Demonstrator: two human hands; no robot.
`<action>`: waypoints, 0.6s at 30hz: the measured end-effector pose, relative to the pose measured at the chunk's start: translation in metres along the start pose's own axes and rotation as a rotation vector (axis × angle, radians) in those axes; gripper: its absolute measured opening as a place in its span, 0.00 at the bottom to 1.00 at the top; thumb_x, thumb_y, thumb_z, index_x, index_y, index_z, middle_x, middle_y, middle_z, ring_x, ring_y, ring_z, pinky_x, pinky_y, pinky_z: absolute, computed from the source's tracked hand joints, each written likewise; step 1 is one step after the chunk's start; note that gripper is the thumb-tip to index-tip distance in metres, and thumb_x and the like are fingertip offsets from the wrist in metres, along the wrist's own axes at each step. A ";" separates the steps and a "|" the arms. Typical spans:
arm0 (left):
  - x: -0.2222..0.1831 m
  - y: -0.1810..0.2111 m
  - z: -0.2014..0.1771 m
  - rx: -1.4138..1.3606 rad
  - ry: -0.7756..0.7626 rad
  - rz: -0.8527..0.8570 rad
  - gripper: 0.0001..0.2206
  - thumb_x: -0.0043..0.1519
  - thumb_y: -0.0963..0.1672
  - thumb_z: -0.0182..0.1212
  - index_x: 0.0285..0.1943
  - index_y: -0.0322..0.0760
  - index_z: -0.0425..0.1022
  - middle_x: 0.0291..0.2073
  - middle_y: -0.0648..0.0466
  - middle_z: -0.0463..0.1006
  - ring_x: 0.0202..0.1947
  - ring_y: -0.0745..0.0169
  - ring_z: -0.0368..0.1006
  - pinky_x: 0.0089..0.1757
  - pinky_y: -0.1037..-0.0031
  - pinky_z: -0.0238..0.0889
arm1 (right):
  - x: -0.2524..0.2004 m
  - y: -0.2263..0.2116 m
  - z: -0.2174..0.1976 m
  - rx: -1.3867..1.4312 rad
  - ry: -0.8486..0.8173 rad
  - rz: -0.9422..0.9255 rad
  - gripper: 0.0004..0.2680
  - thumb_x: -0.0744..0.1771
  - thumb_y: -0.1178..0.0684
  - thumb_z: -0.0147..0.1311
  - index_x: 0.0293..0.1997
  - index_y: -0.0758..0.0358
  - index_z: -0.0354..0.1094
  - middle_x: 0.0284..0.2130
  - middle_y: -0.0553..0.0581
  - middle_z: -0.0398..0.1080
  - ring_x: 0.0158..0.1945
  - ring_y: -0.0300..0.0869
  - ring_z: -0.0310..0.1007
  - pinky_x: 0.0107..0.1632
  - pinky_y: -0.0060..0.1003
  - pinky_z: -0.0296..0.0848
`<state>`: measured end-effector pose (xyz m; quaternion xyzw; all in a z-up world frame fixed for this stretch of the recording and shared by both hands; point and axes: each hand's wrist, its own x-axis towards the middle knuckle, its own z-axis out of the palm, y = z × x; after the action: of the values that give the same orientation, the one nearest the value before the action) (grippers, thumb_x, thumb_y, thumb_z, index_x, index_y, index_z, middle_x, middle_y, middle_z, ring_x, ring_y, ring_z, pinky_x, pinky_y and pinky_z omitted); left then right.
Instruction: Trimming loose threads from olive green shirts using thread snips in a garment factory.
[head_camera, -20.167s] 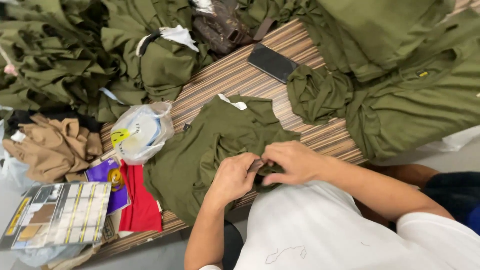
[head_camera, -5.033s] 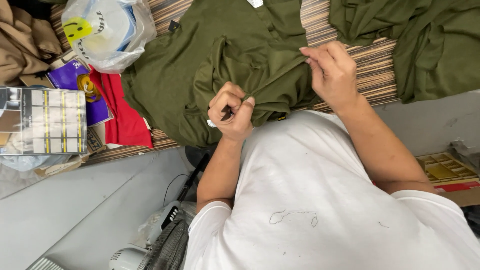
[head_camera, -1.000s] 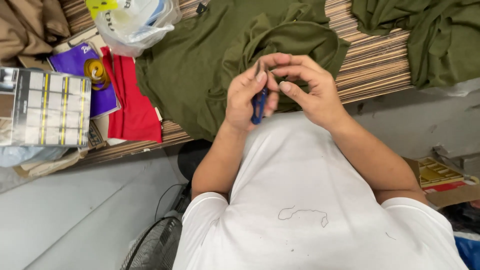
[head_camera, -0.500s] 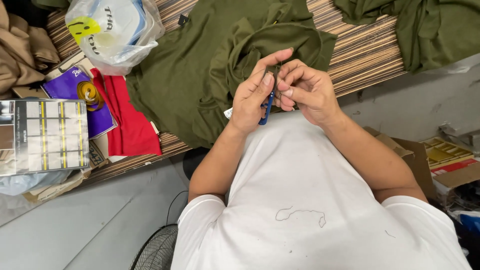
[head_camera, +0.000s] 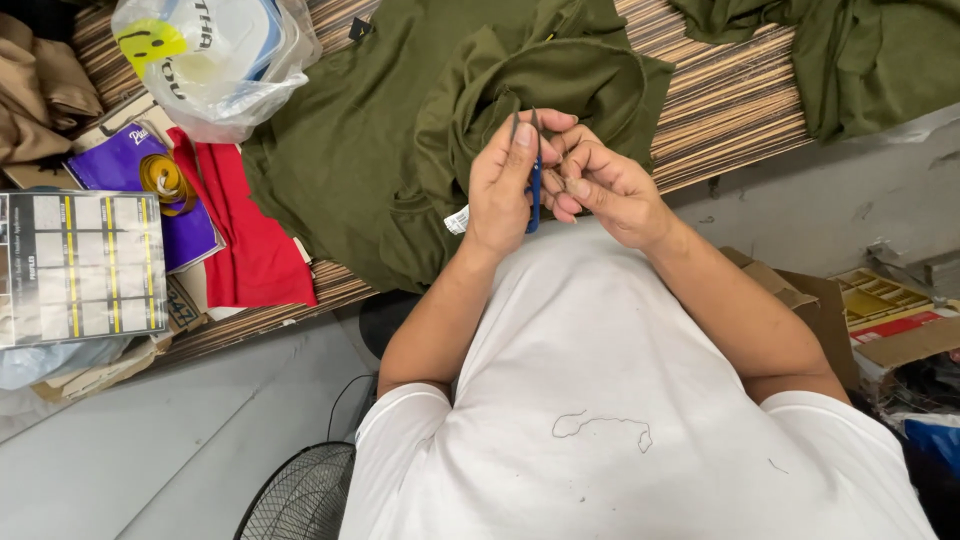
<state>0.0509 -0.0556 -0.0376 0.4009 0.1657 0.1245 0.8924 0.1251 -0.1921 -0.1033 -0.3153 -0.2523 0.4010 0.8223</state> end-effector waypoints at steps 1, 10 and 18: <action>0.000 -0.002 -0.002 0.018 0.036 -0.018 0.20 0.73 0.49 0.47 0.48 0.22 0.69 0.31 0.40 0.74 0.20 0.45 0.80 0.20 0.64 0.80 | 0.001 -0.003 0.003 -0.058 -0.026 -0.004 0.05 0.70 0.60 0.47 0.38 0.71 0.59 0.52 0.70 0.56 0.34 0.38 0.61 0.36 0.36 0.70; 0.009 -0.032 -0.026 0.191 0.190 0.029 0.21 0.72 0.50 0.50 0.33 0.28 0.73 0.29 0.47 0.78 0.27 0.62 0.81 0.31 0.75 0.81 | -0.013 0.012 -0.018 -0.284 -0.043 -0.037 0.06 0.72 0.56 0.42 0.38 0.67 0.56 0.57 0.67 0.54 0.56 0.45 0.59 0.60 0.45 0.62; -0.004 0.004 -0.006 0.472 0.038 0.184 0.19 0.73 0.48 0.49 0.33 0.33 0.77 0.31 0.49 0.82 0.29 0.64 0.80 0.33 0.73 0.79 | -0.022 0.007 -0.007 -0.158 0.109 -0.011 0.06 0.72 0.54 0.42 0.40 0.64 0.56 0.56 0.64 0.55 0.58 0.46 0.61 0.62 0.45 0.64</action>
<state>0.0444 -0.0504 -0.0377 0.6092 0.1700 0.1705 0.7556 0.1142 -0.2086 -0.1171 -0.3993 -0.2396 0.3577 0.8094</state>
